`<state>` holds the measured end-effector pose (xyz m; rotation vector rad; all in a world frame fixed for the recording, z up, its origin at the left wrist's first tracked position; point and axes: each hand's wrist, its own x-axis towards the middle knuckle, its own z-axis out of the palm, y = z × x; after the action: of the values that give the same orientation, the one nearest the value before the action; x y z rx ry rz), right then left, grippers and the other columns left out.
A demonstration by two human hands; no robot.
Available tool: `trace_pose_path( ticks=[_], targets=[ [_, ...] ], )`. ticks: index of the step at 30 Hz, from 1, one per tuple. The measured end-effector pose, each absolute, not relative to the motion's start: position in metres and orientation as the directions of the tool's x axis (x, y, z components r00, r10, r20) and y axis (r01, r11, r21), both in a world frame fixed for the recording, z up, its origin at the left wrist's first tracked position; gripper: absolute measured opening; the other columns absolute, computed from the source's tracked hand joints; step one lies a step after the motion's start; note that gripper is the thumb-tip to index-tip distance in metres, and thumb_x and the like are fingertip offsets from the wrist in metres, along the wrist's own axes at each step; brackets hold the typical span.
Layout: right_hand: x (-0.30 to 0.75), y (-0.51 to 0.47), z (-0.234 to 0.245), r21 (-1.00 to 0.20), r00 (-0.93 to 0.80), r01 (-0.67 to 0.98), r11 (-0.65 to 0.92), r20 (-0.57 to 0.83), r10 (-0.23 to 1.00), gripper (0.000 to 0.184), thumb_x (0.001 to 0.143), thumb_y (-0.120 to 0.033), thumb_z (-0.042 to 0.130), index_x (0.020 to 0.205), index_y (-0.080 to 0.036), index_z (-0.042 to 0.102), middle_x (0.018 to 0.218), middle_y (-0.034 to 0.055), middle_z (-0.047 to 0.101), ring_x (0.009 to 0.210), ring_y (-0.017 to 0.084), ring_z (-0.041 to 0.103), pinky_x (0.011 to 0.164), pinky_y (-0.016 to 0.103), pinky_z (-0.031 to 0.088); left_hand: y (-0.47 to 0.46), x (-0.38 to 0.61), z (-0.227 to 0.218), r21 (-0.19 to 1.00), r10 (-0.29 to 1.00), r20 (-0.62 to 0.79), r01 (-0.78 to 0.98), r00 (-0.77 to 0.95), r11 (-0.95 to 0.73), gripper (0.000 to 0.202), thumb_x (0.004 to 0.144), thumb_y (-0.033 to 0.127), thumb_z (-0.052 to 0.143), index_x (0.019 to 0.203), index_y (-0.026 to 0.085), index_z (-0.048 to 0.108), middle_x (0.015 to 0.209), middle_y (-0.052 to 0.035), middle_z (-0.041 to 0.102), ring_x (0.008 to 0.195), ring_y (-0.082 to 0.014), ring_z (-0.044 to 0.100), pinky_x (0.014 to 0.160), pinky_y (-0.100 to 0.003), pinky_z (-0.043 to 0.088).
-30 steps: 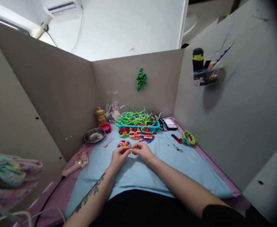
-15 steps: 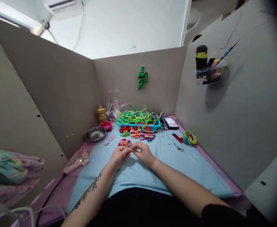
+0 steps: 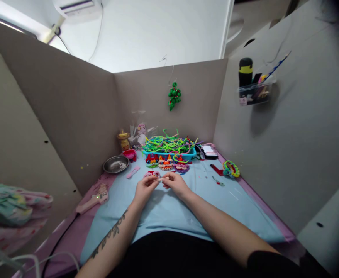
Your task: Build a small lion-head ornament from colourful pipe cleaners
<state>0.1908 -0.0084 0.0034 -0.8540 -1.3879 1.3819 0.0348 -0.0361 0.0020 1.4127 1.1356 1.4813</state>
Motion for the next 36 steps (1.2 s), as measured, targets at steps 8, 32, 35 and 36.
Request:
trace_pose_path(
  ticks=[8,32,35,36],
  targets=[
    [0.189,-0.012,0.005,-0.976,-0.314,-0.173,0.132,0.182,0.932,0.033,0.055,-0.039,0.074,0.072,-0.015,0.060,0.053,-0.0027,0.058,0.050,0.011,0.054,0.051,0.024,0.043,-0.039,0.036,0.005,0.956,0.964,0.262,0.145,-0.037,-0.254,0.033,0.063,0.040,0.071,0.085,0.014,0.070,0.068,-0.0051,0.069,0.063,-0.0170,0.062,0.060,-0.026,0.048],
    [0.193,-0.018,0.013,-0.838,-0.320,0.044,0.544,0.504,0.802,0.031,0.070,-0.023,0.064,0.100,-0.020,0.063,0.090,0.0043,0.064,0.080,0.016,0.059,0.065,0.026,0.047,-0.035,0.034,0.002,0.982,0.993,0.110,-0.151,-0.033,-0.114,0.034,0.060,0.038,0.075,0.083,0.014,0.066,0.069,-0.0028,0.065,0.062,-0.0129,0.059,0.057,-0.023,0.044],
    [0.192,-0.013,0.010,-0.924,-0.304,-0.002,0.383,0.365,0.880,0.032,0.071,-0.030,0.062,0.100,-0.018,0.059,0.077,0.0019,0.063,0.066,0.014,0.059,0.055,0.024,0.047,-0.032,0.033,-0.002,0.969,0.968,0.232,-0.059,-0.094,-0.238,0.030,0.060,0.034,0.075,0.080,0.014,0.065,0.069,-0.0024,0.065,0.062,-0.0128,0.059,0.060,-0.024,0.046],
    [0.192,-0.012,0.010,-0.943,-0.302,-0.010,0.333,0.320,0.898,0.028,0.071,-0.033,0.061,0.094,-0.017,0.060,0.069,0.0006,0.061,0.060,0.013,0.057,0.051,0.024,0.046,-0.031,0.033,-0.004,0.961,0.958,0.271,-0.021,-0.094,-0.274,0.028,0.061,0.034,0.074,0.080,0.014,0.065,0.071,-0.0031,0.066,0.064,-0.0132,0.060,0.062,-0.024,0.047]
  ],
)
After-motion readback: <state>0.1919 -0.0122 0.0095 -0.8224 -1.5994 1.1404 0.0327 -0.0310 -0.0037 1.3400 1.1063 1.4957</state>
